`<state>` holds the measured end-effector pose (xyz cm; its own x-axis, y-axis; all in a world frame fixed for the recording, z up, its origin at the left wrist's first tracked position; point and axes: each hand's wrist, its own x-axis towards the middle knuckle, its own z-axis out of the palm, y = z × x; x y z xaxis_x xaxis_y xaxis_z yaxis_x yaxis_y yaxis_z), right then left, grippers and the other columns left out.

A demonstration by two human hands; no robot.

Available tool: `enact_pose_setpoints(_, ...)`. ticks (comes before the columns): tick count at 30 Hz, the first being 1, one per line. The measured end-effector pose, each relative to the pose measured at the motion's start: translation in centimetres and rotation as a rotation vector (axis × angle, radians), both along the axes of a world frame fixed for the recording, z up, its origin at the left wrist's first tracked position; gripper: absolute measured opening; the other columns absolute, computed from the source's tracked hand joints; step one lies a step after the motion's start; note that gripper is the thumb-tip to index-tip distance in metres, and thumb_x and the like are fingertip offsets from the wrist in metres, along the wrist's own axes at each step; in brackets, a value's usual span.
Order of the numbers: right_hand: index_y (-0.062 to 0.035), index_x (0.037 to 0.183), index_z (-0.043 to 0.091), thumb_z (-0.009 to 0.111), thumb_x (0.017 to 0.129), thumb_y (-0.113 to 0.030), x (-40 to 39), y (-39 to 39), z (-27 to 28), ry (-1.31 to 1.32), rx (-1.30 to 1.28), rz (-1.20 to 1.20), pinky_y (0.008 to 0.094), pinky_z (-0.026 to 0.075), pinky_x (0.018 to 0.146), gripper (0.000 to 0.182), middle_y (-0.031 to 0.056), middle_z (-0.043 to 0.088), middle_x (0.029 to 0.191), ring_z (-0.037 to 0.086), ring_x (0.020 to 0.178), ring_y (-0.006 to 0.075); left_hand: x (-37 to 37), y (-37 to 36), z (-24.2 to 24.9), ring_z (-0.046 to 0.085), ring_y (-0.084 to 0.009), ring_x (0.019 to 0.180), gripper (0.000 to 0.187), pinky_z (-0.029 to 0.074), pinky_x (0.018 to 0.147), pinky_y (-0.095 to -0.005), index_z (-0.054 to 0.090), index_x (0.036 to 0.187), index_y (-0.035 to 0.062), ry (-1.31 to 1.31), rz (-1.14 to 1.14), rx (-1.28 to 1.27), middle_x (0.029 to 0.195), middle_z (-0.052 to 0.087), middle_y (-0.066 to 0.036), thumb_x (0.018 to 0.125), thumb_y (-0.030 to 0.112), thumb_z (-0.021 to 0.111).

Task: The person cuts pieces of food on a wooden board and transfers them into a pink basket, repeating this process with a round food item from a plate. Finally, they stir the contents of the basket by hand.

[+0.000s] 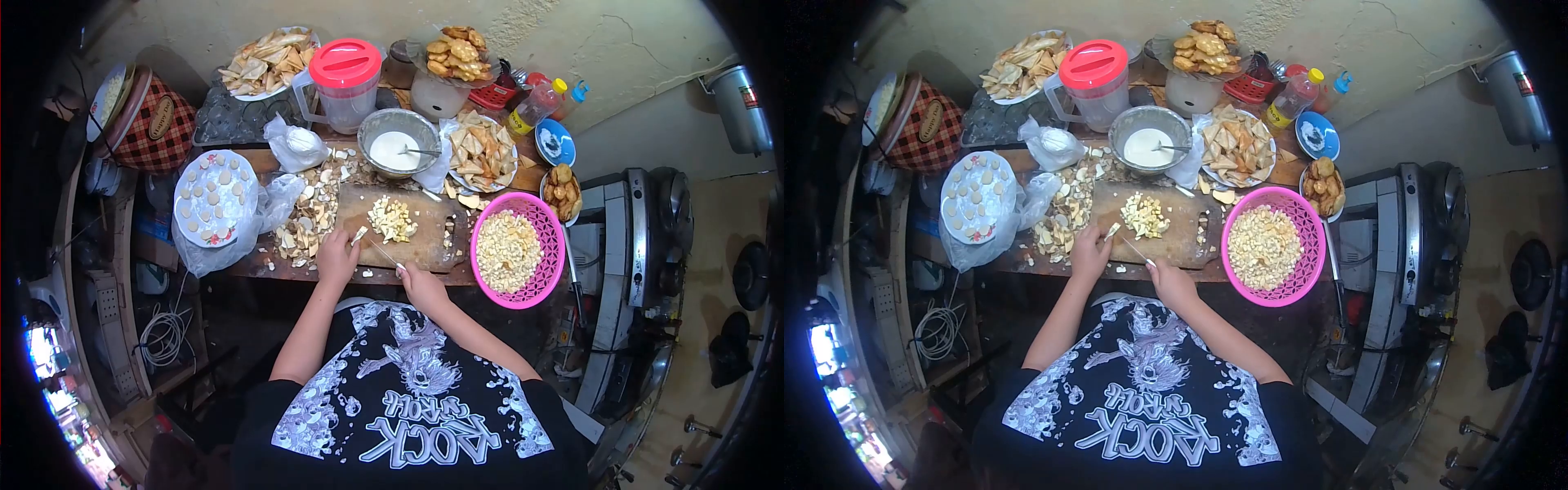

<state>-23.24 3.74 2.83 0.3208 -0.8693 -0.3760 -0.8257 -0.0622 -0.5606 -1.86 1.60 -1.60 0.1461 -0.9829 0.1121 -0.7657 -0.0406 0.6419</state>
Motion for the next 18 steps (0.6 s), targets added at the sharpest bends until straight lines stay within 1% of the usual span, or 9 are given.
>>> enact_pose_setpoints(3, -0.0019, 0.097, 0.051, 0.038, 0.099, -0.035, 0.2, -0.1, 0.1, 0.012, 0.019, 0.013, 0.0539, 0.047, 0.063, 0.035, 0.0249, 0.063, 0.072, 0.062, 0.069, 0.0444, -0.3, 0.0, 0.4, 0.058, -0.0309, 0.084, 0.011, 0.048, 0.071, -0.0421, 0.063, 0.082, 0.0053, -0.004, 0.002, -0.072, 0.086, 0.060, -0.010, 0.080, 0.016, 0.066)
enact_pose_setpoints(6, -0.0017, 0.100, 0.052, 0.038, 0.099, -0.035, 0.5, -0.1, -0.2, 0.002, 0.005, 0.021, 0.0540, 0.048, 0.063, 0.036, 0.0250, 0.063, 0.072, 0.062, 0.069, 0.0441, -0.2, 0.0, 0.0, 0.059, -0.0304, 0.084, 0.009, 0.048, 0.071, -0.0416, 0.065, 0.081, 0.0055, -0.011, 0.002, -0.043, 0.086, 0.060, -0.010, 0.080, 0.015, 0.066)
enact_pose_setpoints(9, -0.0012, 0.100, 0.050, 0.038, 0.099, -0.034, 1.3, -0.2, -1.5, 0.023, 0.050, 0.011, 0.0547, 0.047, 0.063, 0.035, 0.0264, 0.063, 0.074, 0.061, 0.071, 0.0454, -0.2, -0.1, 0.0, 0.059, -0.0303, 0.084, 0.009, 0.048, 0.071, -0.0413, 0.065, 0.081, 0.0053, -0.002, -0.002, -0.054, 0.087, 0.061, -0.009, 0.080, 0.014, 0.066)
enact_pose_setpoints(11, -0.0006, 0.100, 0.051, 0.039, 0.099, -0.034, 1.4, -0.1, -2.0, 0.021, 0.035, 0.014, 0.0543, 0.047, 0.063, 0.036, 0.0262, 0.063, 0.074, 0.062, 0.071, 0.0452, -0.2, -0.1, 0.1, 0.059, -0.0302, 0.084, 0.009, 0.048, 0.071, -0.0411, 0.065, 0.081, 0.0051, -0.002, 0.003, -0.061, 0.086, 0.061, -0.009, 0.080, 0.014, 0.066)
enact_pose_setpoints(14, 0.0000, 0.099, 0.052, 0.039, 0.099, -0.034, 1.5, -0.1, -2.0, 0.033, 0.034, 0.013, 0.0541, 0.048, 0.063, 0.037, 0.0262, 0.063, 0.075, 0.062, 0.072, 0.0452, -0.4, -0.1, -0.1, 0.059, -0.0300, 0.084, 0.008, 0.048, 0.071, -0.0407, 0.065, 0.080, 0.0046, 0.002, 0.016, -0.054, 0.086, 0.060, -0.009, 0.079, 0.013, 0.066)
enact_pose_setpoints(18, 0.0008, 0.097, 0.054, 0.040, 0.099, -0.035, 2.0, -0.7, -0.6, 0.041, 0.067, 0.006, 0.0534, 0.049, 0.065, 0.039, 0.0264, 0.064, 0.078, 0.063, 0.072, 0.0446, -0.5, 0.0, 0.2, 0.059, -0.0298, 0.084, 0.009, 0.048, 0.071, -0.0403, 0.065, 0.081, 0.0045, 0.023, 0.030, -0.020, 0.086, 0.060, -0.009, 0.079, 0.013, 0.066)
